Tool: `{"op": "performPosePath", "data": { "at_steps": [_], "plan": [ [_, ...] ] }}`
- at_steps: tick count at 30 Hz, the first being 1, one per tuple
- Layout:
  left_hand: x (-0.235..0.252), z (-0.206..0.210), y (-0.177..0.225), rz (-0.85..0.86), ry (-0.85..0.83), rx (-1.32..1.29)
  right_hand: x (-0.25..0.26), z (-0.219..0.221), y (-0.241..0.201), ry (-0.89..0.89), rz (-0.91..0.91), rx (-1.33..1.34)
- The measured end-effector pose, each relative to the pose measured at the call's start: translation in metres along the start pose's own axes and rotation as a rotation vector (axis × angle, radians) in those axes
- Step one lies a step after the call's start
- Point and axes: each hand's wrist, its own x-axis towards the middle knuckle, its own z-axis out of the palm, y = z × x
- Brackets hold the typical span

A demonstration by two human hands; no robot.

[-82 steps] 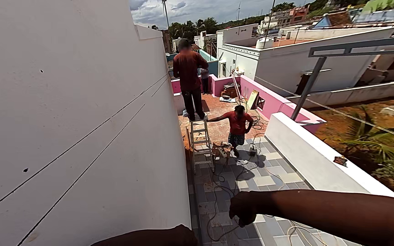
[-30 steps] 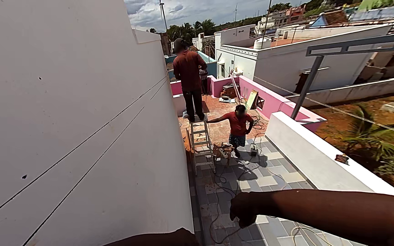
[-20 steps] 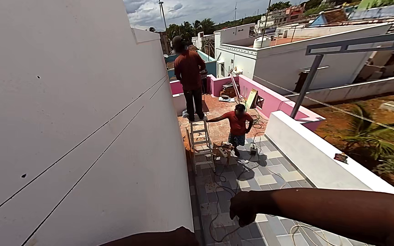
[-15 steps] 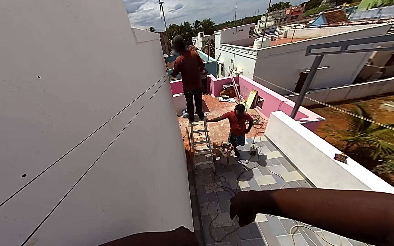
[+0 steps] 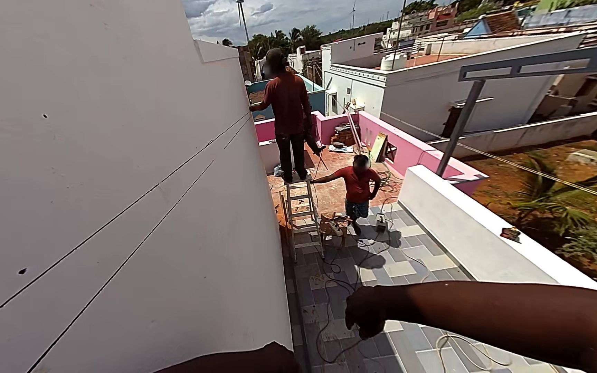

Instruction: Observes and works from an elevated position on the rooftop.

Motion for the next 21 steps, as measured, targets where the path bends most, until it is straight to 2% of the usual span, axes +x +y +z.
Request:
{"op": "performPosePath", "data": {
  "at_steps": [21],
  "plan": [
    [-0.0045, -0.0016, 0.0008, 0.009, 0.005, -0.019, -0.0020, -0.0038, -0.0026, -0.006, 0.019, 0.013]
  ]
}}
